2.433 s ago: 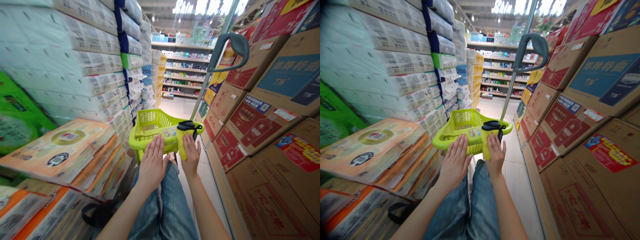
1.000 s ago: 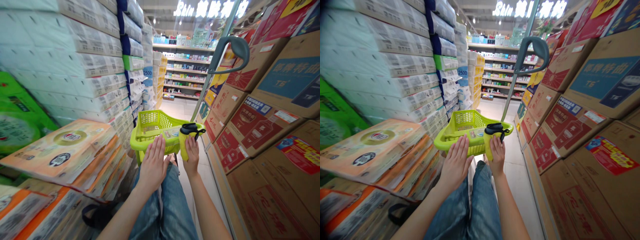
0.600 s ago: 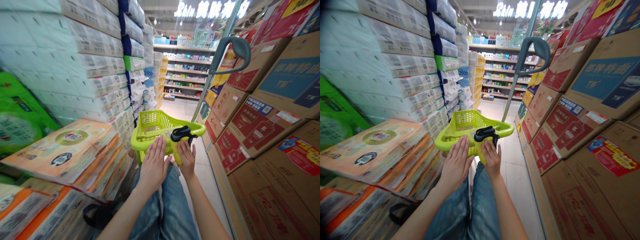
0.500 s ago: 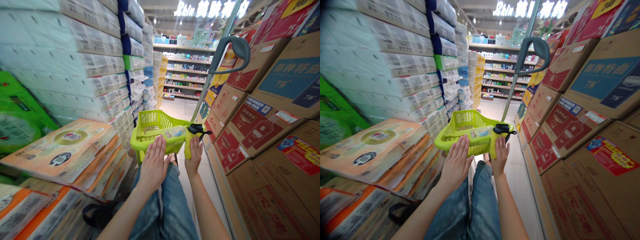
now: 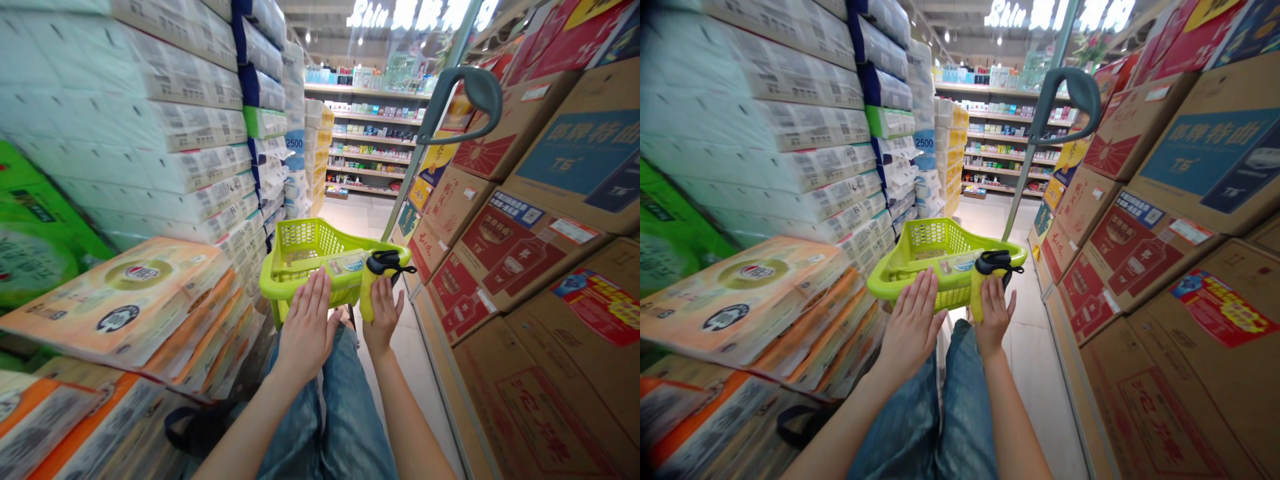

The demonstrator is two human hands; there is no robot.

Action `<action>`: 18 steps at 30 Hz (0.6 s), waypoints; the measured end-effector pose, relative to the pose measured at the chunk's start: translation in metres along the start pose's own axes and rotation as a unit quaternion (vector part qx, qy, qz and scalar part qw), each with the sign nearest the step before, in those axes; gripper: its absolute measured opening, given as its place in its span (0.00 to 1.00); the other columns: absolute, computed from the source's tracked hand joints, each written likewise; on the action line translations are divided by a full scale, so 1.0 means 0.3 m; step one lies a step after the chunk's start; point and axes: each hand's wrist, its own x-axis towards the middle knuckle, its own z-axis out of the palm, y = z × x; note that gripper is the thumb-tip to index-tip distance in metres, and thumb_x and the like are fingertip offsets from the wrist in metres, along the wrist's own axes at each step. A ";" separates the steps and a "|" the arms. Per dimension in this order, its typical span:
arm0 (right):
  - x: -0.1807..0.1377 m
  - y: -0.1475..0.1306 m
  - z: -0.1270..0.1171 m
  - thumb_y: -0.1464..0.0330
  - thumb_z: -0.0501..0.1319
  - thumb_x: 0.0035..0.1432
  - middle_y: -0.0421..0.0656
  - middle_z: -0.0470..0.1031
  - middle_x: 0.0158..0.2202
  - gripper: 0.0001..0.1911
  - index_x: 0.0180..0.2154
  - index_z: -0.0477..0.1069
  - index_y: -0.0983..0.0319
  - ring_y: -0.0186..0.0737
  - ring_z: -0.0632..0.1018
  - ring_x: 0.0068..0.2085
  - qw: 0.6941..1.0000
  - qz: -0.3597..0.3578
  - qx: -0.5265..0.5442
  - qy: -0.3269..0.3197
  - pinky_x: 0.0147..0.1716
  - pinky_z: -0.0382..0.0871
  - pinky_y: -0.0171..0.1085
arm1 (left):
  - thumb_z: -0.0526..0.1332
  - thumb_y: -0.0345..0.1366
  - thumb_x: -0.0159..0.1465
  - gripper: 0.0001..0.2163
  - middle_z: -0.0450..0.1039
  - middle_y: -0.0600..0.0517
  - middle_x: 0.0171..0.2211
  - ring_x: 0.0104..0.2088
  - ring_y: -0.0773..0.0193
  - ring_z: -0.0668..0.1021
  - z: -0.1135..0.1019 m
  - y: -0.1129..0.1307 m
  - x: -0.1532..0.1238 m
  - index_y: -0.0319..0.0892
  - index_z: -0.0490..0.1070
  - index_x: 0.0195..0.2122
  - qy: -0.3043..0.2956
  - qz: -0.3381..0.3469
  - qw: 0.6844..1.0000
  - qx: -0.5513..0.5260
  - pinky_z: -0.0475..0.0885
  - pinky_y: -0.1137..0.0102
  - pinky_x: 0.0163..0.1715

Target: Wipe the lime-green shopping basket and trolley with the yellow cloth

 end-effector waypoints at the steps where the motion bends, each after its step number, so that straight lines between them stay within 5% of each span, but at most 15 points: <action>1: 0.001 -0.001 0.005 0.72 0.50 0.67 0.56 0.66 0.63 0.28 0.67 0.53 0.62 0.46 0.62 0.67 0.999 0.040 0.005 0.008 0.66 0.48 0.59 | 0.47 0.41 0.72 0.28 0.48 0.42 0.70 0.71 0.56 0.51 0.000 0.002 0.000 0.32 0.46 0.70 0.000 -0.001 1.000 0.002 0.52 0.58 0.68; 4: -0.002 -0.067 0.013 0.70 0.49 0.67 0.57 0.63 0.65 0.29 0.68 0.50 0.64 0.47 0.58 0.69 0.997 0.071 0.032 0.010 0.66 0.51 0.57 | 0.47 0.41 0.72 0.28 0.47 0.42 0.70 0.71 0.56 0.51 0.000 0.003 -0.001 0.31 0.47 0.69 0.000 -0.004 1.000 0.008 0.51 0.59 0.68; 8: -0.012 -0.156 0.002 0.71 0.51 0.67 0.51 0.71 0.60 0.28 0.67 0.54 0.60 0.43 0.62 0.68 0.996 -0.065 0.056 -0.035 0.68 0.47 0.53 | 0.47 0.41 0.72 0.28 0.46 0.41 0.70 0.71 0.55 0.49 0.001 -0.003 -0.005 0.30 0.48 0.69 -0.002 0.004 1.000 0.014 0.51 0.58 0.68; 11: -0.010 -0.103 -0.007 0.72 0.53 0.66 0.49 0.75 0.56 0.26 0.64 0.59 0.59 0.41 0.67 0.65 0.993 -0.110 0.030 -0.033 0.69 0.43 0.53 | 0.47 0.41 0.72 0.28 0.46 0.42 0.70 0.71 0.55 0.50 0.001 -0.004 -0.004 0.31 0.48 0.69 -0.003 0.005 1.000 0.014 0.52 0.58 0.68; 13: 0.000 -0.026 -0.004 0.72 0.53 0.66 0.52 0.73 0.58 0.26 0.64 0.60 0.59 0.44 0.67 0.65 0.997 -0.076 0.011 -0.016 0.68 0.44 0.55 | 0.47 0.41 0.72 0.28 0.47 0.43 0.70 0.71 0.56 0.51 0.000 -0.003 -0.003 0.32 0.46 0.70 -0.003 0.000 1.000 0.009 0.52 0.59 0.68; 18: 0.026 0.058 0.021 0.71 0.47 0.66 0.57 0.61 0.65 0.28 0.67 0.55 0.61 0.49 0.62 0.67 0.983 0.167 0.057 0.043 0.64 0.50 0.62 | 0.47 0.41 0.72 0.29 0.48 0.43 0.70 0.71 0.56 0.51 0.000 0.002 -0.001 0.33 0.44 0.70 0.000 -0.004 1.000 0.004 0.51 0.58 0.68</action>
